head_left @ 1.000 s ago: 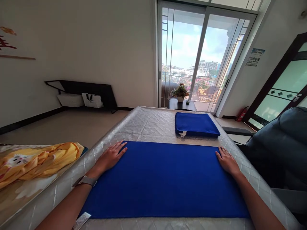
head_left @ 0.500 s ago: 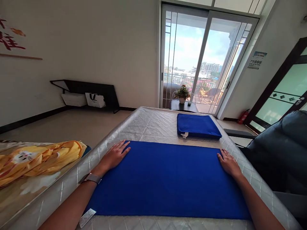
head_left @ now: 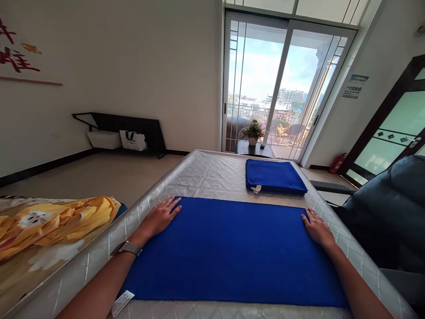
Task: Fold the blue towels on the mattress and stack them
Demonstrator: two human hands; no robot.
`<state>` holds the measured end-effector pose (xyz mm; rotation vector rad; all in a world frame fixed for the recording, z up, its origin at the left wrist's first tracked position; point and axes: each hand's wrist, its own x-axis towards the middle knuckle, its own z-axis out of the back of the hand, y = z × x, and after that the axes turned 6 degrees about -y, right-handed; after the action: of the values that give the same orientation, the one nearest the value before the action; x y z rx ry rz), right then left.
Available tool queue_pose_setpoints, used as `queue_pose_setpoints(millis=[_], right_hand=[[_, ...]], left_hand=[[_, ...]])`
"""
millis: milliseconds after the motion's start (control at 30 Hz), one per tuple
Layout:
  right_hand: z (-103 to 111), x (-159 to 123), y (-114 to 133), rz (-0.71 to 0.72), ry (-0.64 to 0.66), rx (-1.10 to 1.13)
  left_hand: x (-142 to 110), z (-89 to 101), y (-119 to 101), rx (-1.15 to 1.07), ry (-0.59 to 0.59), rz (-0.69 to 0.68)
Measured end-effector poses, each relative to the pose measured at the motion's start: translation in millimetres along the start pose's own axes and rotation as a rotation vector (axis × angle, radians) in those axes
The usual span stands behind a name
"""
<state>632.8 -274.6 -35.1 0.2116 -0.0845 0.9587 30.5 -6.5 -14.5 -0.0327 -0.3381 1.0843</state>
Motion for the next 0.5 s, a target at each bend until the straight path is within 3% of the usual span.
queue_pose_setpoints(millis=[500], right_hand=[[-11.0,5.2,-8.5,0.010,-0.012,-0.015]], left_hand=[[-4.1,5.8,-8.8,0.003,0.000,0.013]])
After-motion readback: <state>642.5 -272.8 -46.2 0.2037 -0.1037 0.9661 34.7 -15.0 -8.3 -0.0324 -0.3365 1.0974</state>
